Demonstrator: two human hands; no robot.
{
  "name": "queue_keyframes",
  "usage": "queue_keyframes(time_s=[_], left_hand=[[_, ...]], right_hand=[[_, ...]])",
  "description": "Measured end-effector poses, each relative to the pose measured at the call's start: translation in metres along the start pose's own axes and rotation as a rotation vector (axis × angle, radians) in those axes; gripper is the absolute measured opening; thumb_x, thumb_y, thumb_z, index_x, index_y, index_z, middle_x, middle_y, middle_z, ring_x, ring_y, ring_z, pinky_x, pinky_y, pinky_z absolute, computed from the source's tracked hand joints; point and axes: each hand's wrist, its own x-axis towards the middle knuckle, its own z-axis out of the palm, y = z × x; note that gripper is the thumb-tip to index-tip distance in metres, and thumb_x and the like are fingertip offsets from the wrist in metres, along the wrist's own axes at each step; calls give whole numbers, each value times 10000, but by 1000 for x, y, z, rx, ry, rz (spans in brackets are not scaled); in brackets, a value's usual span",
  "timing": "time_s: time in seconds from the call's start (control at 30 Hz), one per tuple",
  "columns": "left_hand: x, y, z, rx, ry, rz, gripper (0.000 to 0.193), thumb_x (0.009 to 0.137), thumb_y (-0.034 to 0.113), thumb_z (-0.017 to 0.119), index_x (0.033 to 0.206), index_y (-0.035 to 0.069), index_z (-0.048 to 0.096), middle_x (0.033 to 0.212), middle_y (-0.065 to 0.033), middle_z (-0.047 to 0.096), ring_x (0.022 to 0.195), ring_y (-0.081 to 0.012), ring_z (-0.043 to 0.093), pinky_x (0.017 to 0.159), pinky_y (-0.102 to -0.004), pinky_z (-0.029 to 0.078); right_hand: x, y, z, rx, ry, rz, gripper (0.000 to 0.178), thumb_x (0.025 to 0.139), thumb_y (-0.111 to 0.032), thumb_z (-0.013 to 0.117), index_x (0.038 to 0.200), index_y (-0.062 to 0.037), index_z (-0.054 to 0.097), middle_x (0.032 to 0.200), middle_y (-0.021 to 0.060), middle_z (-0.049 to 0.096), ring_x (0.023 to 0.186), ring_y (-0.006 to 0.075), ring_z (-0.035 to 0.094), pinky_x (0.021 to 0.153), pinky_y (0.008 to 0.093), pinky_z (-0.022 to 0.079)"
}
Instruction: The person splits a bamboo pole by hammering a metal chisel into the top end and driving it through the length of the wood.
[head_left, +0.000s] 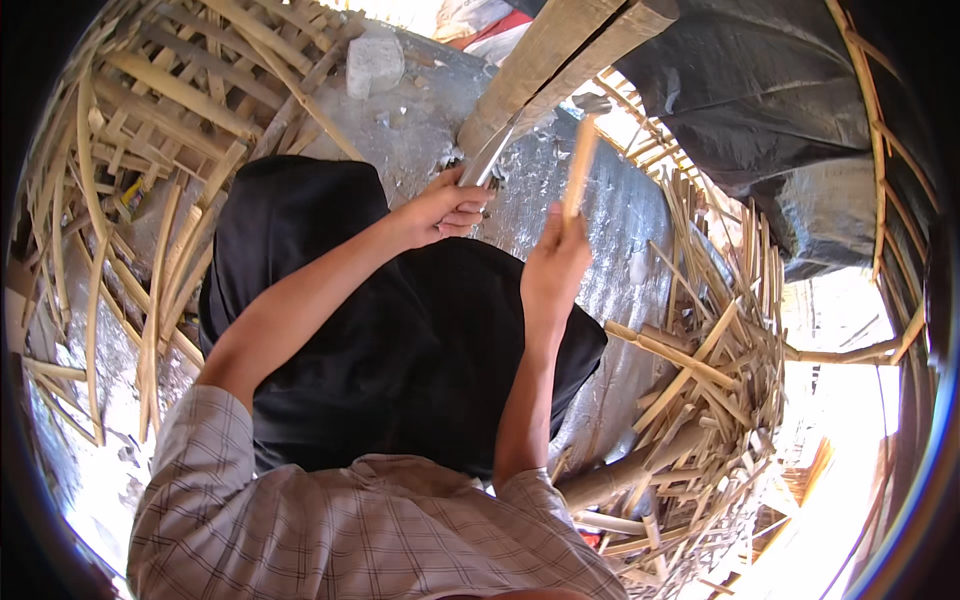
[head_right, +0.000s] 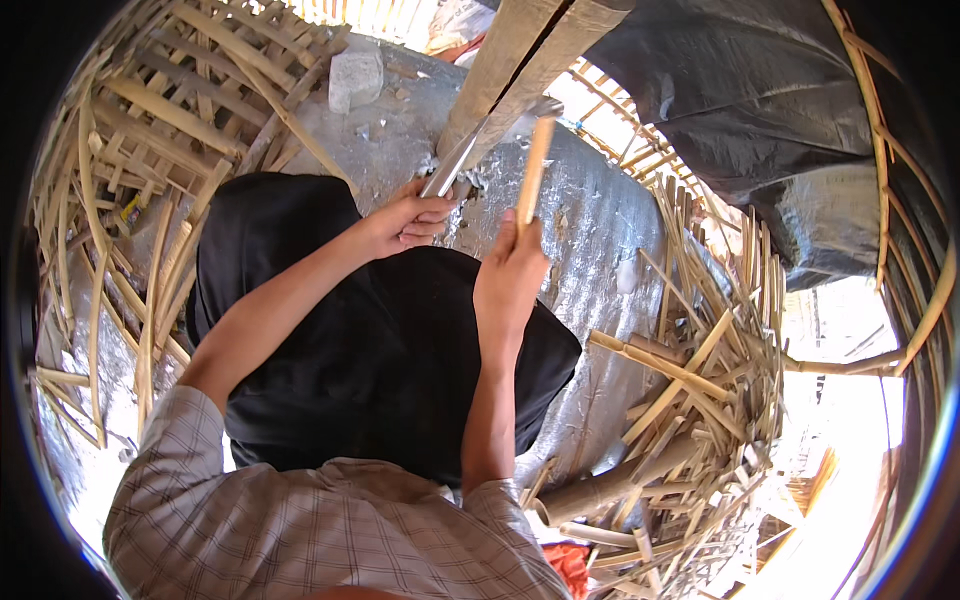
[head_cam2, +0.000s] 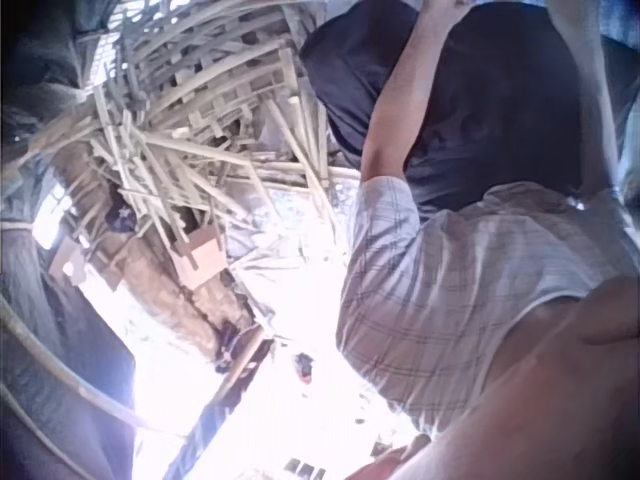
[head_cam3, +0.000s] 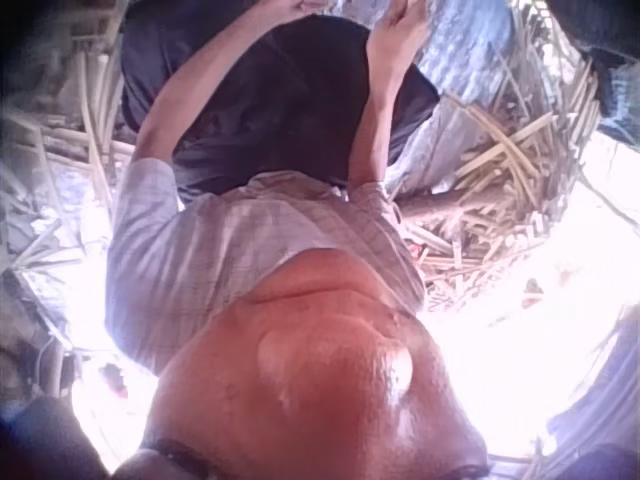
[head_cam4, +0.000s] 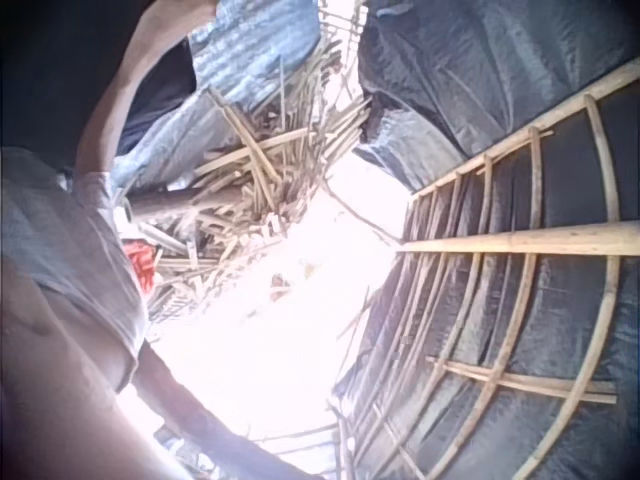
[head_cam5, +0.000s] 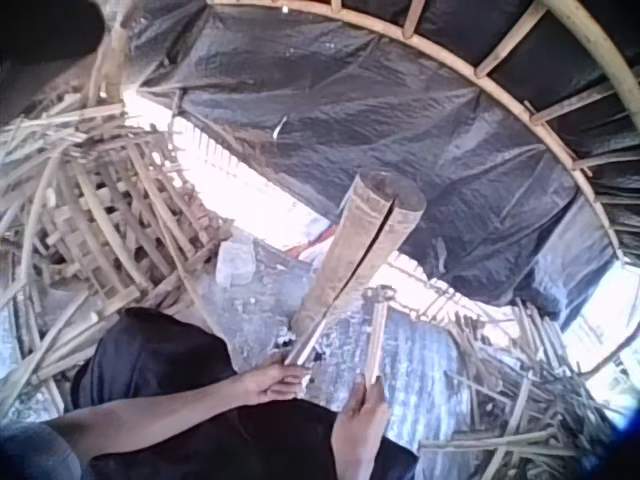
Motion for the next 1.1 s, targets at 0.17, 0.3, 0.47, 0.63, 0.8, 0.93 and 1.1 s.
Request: queue_keyframes(time_s=[0.17, 0.3, 0.47, 0.63, 0.8, 0.93, 1.1], left_hand=[[-4, -5, 0, -21, -42, -15, 189, 924, 77, 667, 944, 101, 480, 618, 61, 397, 412, -14, 321, 334, -209, 220], [-6, -4, 5, 36, 20, -55, 193, 926, 97, 672, 973, 101, 485, 618, 65, 385, 415, -12, 314, 338, -197, 217], [-5, -5, -7, 28, 20, -17, 147, 957, 108, 637, 1000, 102, 496, 617, 82, 381, 423, -7, 330, 333, -186, 219], [-2, -2, 4, 5, -29, -15, 202, 919, 67, 666, 937, 104, 469, 625, 66, 383, 424, -14, 319, 345, -206, 223], [2, -4, -3, 3, -13, -19, 189, 922, 56, 653, 966, 112, 478, 625, 66, 385, 422, -15, 323, 351, -201, 226], [-2, -9, -12, -12, -11, -14, 190, 931, 72, 652, 954, 108, 467, 622, 68, 393, 427, -8, 337, 351, -200, 239], [-1, 0, 0, 13, -5, -12, 172, 937, 66, 636, 963, 104, 470, 620, 65, 384, 425, -9, 335, 344, -187, 235]], right_hand=[[0, 23, 24, 293, 338, -178, 212, 1031, -139, 525, 995, 71, 521, 624, 178, 499, 496, 260, 431, 471, 430, 327], [8, 37, 46, -75, -43, -80, 223, 1035, -159, 537, 954, 49, 527, 591, 202, 503, 477, 345, 496, 479, 449, 374], [1, -12, 8, 26, 22, -115, 221, 1037, -164, 541, 944, 35, 516, 582, 195, 525, 465, 347, 516, 468, 438, 374], [-2, 36, 44, 124, 238, -117, 273, 1042, -219, 527, 986, 48, 513, 616, 197, 523, 515, 394, 492, 521, 475, 384], [5, 23, 32, -64, -117, -124, 295, 1049, -199, 524, 910, 61, 512, 588, 184, 457, 490, 291, 420, 496, 433, 337], [-8, -46, -2, 178, 79, -24, 268, 1043, -160, 528, 886, 57, 522, 588, 171, 448, 515, 286, 438, 504, 403, 329], [5, 18, 44, 38, 26, -121, 265, 1036, -182, 538, 904, 43, 491, 593, 253, 533, 574, 447, 611, 514, 517, 398]])
